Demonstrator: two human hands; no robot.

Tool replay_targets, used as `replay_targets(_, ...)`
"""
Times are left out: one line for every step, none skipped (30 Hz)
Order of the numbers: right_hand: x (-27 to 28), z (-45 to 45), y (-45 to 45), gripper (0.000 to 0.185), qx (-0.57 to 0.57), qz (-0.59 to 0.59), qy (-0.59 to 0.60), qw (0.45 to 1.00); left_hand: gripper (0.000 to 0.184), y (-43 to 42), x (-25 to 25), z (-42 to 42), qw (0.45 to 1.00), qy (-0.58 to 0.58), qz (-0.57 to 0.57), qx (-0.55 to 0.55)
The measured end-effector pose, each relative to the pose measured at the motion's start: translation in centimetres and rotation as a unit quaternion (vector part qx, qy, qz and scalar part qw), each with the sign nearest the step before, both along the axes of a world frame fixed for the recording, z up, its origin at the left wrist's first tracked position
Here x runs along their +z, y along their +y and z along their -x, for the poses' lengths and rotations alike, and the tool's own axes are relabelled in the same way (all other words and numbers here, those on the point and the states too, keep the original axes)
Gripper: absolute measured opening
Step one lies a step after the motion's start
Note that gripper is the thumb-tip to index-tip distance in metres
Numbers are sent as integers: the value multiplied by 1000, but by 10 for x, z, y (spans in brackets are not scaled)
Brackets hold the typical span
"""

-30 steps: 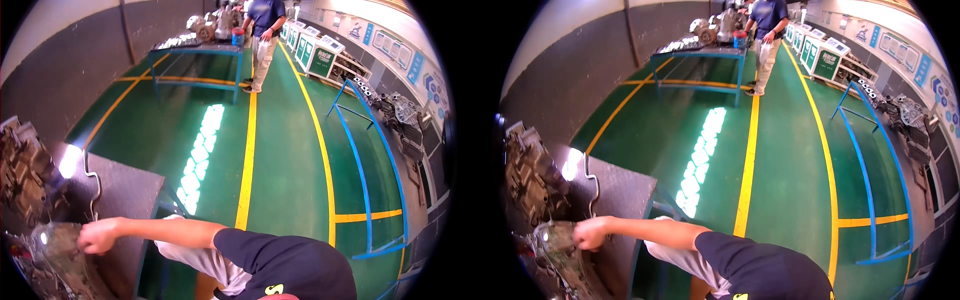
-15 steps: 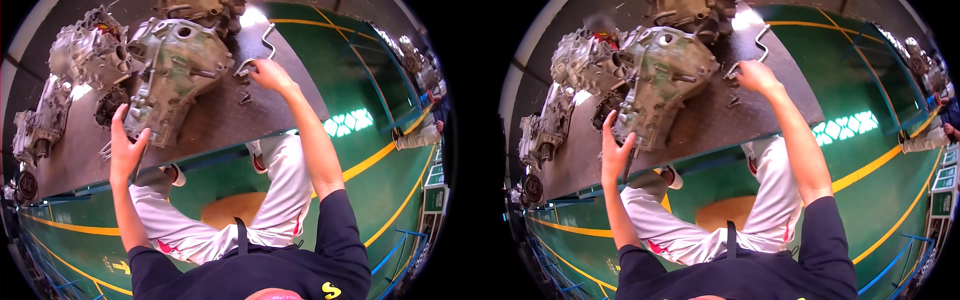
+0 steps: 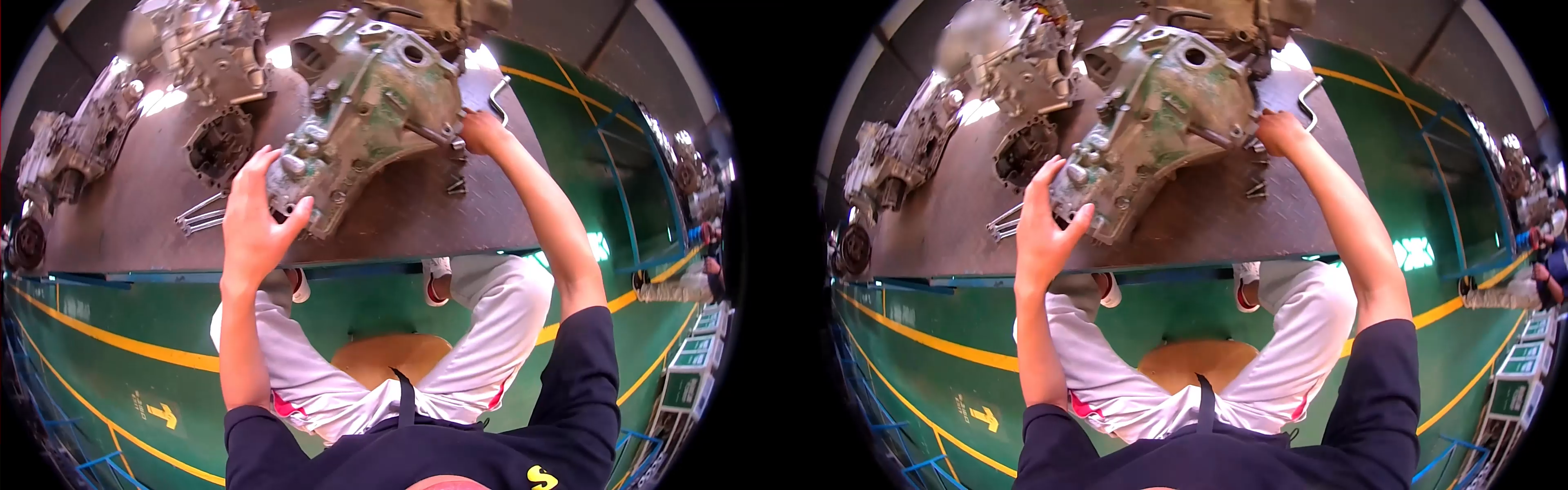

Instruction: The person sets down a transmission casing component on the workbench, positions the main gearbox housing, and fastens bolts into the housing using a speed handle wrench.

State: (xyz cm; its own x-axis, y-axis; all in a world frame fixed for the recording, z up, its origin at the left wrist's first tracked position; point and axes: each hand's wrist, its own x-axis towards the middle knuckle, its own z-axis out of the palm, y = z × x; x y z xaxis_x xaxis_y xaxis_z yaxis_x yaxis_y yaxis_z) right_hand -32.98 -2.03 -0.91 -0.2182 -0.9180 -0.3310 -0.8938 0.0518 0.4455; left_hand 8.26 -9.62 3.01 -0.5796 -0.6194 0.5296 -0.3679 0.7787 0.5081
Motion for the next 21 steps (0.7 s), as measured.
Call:
replay_targets(-7, 2, -1, 17, -2, 22, 6, 1000, 64, -1, 0, 0, 1000, 4, -4, 3)
replay_targets(-12, 4, -1, 17, 7, 23, 8, 1000, 64, -1, -1, 0, 1000, 9, -6, 3)
replay_targets(-18, 8, 1, 14, 20, 53, 0, 998, 65, -2, -1, 0, 1000, 10, -6, 6)
replay_targets(-24, 12, 4, 12, 32, 82, -9, 996, 65, -2, -1, 0, 1000, 11, -8, 8)
replay_targets(-30, 18, 7, 12, 37, 79, -9, 996, 65, -1, -2, 1, 1000, 11, -11, 13)
replay_targets(-37, 24, 11, 11, 59, 125, -42, 990, 65, -1, -2, 1, 1000, 8, -10, 14)
replay_targets(-39, 23, 11, 10, 79, 170, -75, 979, 66, -1, -2, 0, 1000, 5, -9, 14)
replay_targets(-42, 23, 10, 10, 82, 170, -75, 979, 66, -1, -2, -1, 1000, 6, -9, 17)
replay_targets(-44, 24, 10, 10, 79, 164, -61, 981, 66, -2, -3, -1, 1000, 6, -7, 16)
replay_targets(-40, 20, 12, 10, 74, 157, -48, 984, 66, -1, -3, 0, 1000, 5, -6, 13)
replay_targets(-36, 16, 12, 10, 71, 157, -47, 984, 66, -1, -4, -2, 1000, 6, -7, 10)
replay_targets(-32, 13, 11, 11, 73, 123, -33, 989, 65, -1, -4, -3, 1000, 5, 5, 13)
replay_targets(-28, 10, 12, 12, 70, 88, -18, 993, 65, 0, -5, -2, 1000, 5, 14, 13)
replay_targets(-28, 11, 15, 12, 59, 84, -16, 995, 64, 1, -4, -2, 1000, 0, 19, 17)
replay_targets(-28, 12, 15, 12, 83, 106, -29, 991, 64, 2, -3, -1, 1000, -2, 12, 18)
replay_targets(-29, 13, 16, 12, 107, 128, -41, 985, 64, 2, -3, -1, 1000, -4, 6, 19)
replay_targets(-27, 9, 18, 12, 98, 126, -42, 986, 64, 3, -3, 0, 1000, -2, 5, 21)
replay_targets(-23, 5, 18, 11, 92, 134, -49, 986, 64, 3, -3, 0, 1000, -4, 3, 14)
replay_targets(-21, 3, 18, 11, 87, 142, -57, 984, 64, 2, -4, 0, 1000, -5, 2, 19)
replay_targets(-22, 2, 19, 11, 82, 142, -58, 985, 64, 3, -4, 0, 1000, -6, 1, 24)
replay_targets(-23, 3, 19, 11, 80, 144, -65, 984, 64, 5, -2, 0, 1000, -8, -8, 25)
